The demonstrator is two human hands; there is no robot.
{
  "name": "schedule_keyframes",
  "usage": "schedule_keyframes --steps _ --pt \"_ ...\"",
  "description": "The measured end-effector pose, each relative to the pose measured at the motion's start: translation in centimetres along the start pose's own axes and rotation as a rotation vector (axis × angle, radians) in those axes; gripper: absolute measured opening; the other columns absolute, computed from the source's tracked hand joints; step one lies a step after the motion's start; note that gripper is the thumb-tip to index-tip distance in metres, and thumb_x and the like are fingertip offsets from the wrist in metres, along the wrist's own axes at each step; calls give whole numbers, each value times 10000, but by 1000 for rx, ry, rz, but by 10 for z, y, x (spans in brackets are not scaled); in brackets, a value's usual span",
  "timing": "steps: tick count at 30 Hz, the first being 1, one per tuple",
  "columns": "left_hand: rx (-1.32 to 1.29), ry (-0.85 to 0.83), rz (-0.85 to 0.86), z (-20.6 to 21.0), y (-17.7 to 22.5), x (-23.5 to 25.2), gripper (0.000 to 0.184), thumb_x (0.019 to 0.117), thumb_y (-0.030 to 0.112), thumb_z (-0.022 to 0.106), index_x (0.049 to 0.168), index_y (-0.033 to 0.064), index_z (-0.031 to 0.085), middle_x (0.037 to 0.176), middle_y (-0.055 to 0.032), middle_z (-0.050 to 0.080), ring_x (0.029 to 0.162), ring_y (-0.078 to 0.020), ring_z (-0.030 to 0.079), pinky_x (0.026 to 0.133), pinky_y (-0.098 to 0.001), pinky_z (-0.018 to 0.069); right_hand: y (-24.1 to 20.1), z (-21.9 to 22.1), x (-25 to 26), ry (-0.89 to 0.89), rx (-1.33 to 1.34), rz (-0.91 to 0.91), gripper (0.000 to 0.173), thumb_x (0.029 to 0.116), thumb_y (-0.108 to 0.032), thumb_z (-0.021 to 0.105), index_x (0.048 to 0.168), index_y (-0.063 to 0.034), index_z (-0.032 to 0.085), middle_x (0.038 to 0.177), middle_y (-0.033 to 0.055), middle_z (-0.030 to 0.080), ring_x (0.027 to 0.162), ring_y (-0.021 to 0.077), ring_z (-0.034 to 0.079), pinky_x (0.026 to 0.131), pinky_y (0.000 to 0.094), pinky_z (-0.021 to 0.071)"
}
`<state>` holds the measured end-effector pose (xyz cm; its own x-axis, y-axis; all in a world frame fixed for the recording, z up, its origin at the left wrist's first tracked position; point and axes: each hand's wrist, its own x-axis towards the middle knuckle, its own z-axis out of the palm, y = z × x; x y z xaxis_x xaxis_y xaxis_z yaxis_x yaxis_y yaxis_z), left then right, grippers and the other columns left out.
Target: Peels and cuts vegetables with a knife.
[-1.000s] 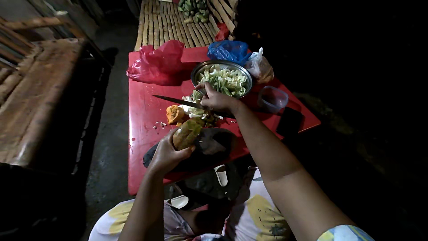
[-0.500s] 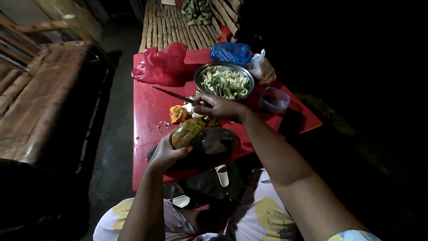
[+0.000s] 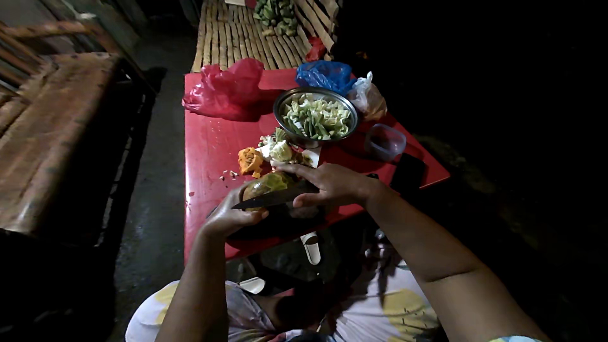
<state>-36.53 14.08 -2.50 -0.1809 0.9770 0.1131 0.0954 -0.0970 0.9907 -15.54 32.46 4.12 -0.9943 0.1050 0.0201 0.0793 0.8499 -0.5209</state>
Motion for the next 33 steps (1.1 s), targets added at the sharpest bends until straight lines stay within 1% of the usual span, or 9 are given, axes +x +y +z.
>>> schedule_keyframes --steps 4,9,13,18,23,26,29,31,33 --pt "49 -28 -12 0 3 1 749 573 423 920 1230 168 666 1013 62 748 882 -34 707 782 -221 605 5 4 0 23 -25 -13 761 961 -693 527 1552 -222 440 965 118 729 875 305 717 756 576 571" --pt "39 -89 17 -2 3 2 743 623 459 918 1249 157 655 1041 47 752 926 -49 715 822 -235 608 5 11 1 102 -123 -23 773 945 -713 531 1507 -184 501 900 115 728 840 322 718 728 583 567" --pt "18 -72 -16 -1 6 1 708 599 366 909 1229 156 664 1019 38 754 897 -53 718 799 -233 611 7 14 7 142 -167 -49 742 946 -715 527 1451 -171 545 894 100 730 839 309 723 719 571 569" --pt "92 -60 21 2 8 2 621 619 394 895 1172 198 693 984 92 746 879 -7 699 791 -196 594 8 18 14 201 -165 -104 675 948 -708 527 1321 -152 613 913 74 718 815 269 713 664 537 565" --pt "214 -25 49 4 5 1 614 643 326 845 1205 151 670 1003 101 722 914 20 673 828 -192 578 9 21 20 247 -173 -144 714 951 -708 518 1360 -132 624 1004 97 735 863 280 723 685 547 573" --pt "369 7 54 9 10 -1 510 666 290 797 1134 122 685 944 114 695 865 66 647 795 -158 556 6 22 22 274 -197 -153 696 958 -699 503 1306 -114 651 969 100 719 814 280 711 641 530 559" --pt "452 58 37 17 16 -6 458 672 242 778 1094 94 681 895 112 672 810 91 619 755 -139 536 1 17 22 230 -174 -134 660 967 -654 541 1325 -113 657 1016 116 723 846 298 713 673 559 561" --pt "461 91 41 20 15 -8 478 660 247 791 1097 91 675 892 114 671 811 98 618 758 -130 534 1 16 24 227 -164 -149 633 969 -654 541 1274 -115 670 969 106 716 839 287 710 667 551 559" --pt "488 125 35 23 14 -10 530 662 267 805 1131 63 665 921 77 678 831 74 624 781 -159 538 0 14 24 198 -161 -135 658 978 -664 515 1326 -124 656 1023 113 725 894 292 715 712 563 566"
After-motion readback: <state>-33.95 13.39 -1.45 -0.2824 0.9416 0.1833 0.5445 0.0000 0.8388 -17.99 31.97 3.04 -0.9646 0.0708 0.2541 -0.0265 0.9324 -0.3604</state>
